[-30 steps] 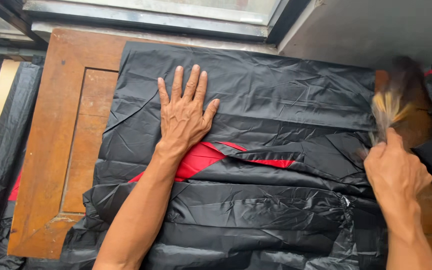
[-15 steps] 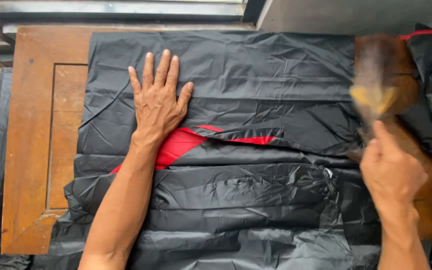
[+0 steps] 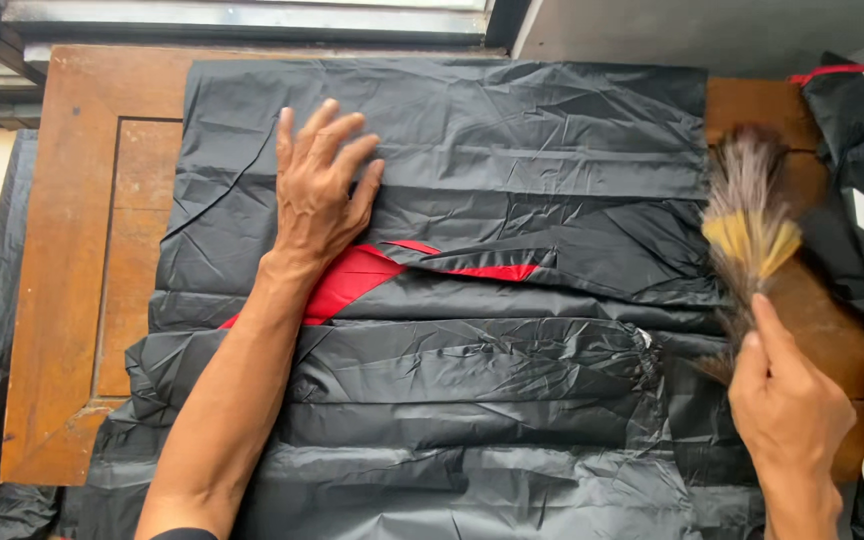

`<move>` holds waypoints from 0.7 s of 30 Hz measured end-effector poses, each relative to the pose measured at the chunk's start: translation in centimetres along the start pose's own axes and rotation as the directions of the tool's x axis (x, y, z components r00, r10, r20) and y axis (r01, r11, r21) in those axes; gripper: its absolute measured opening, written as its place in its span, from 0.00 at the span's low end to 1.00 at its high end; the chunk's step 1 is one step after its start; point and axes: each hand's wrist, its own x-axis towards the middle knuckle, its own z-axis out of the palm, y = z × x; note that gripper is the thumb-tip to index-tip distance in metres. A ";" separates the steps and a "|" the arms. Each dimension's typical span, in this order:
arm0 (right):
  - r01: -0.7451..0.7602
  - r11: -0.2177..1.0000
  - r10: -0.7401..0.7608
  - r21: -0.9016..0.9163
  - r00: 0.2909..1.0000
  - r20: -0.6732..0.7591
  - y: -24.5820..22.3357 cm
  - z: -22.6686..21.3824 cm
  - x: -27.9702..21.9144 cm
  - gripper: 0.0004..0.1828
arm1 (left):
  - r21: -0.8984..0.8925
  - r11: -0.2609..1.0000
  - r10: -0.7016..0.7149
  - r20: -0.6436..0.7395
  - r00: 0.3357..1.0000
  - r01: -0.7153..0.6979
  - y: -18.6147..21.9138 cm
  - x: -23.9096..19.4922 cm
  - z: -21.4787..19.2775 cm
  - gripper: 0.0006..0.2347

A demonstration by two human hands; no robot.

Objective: The person uses a feather duster to sweep a black garment with red accents that is laid out on a wooden table. They repeatedly fold the garment and continue to sweep its surface.

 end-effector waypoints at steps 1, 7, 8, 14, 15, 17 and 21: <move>0.015 0.990 -0.005 0.139 0.998 -0.069 0.3 -0.2 -0.3 0.21 | -0.051 0.996 0.072 -0.063 0.995 -0.075 0.4 0.3 -0.4 0.06; 0.058 0.952 -0.058 0.299 0.998 -0.009 -2.4 -2.5 -0.3 0.17 | -0.384 0.914 0.136 0.589 0.796 0.129 6.9 2.8 -3.2 0.27; 0.054 0.953 -0.053 0.297 0.999 -0.012 -2.4 -2.9 0.0 0.17 | -0.387 0.914 0.141 0.588 0.797 0.124 7.2 2.4 -2.2 0.27; 0.009 0.870 -0.006 0.494 1.000 -0.008 -3.0 -4.4 0.3 0.17 | -0.433 0.849 -0.030 0.532 0.846 0.302 7.4 1.8 1.0 0.10; 0.064 0.848 -0.071 0.526 0.997 -0.008 -3.5 -4.8 0.2 0.17 | -0.417 0.860 -0.067 0.480 0.875 0.295 7.2 1.5 1.6 0.09; 0.117 0.823 -0.134 0.556 0.991 -0.011 -4.8 -5.2 0.3 0.17 | -0.403 0.869 -0.101 0.423 0.900 0.287 7.2 1.6 2.2 0.09; 0.339 0.883 -0.361 0.324 0.933 0.008 -4.3 -3.0 0.3 0.20 | -0.325 0.867 -0.160 0.536 0.829 0.378 7.6 2.2 2.0 0.07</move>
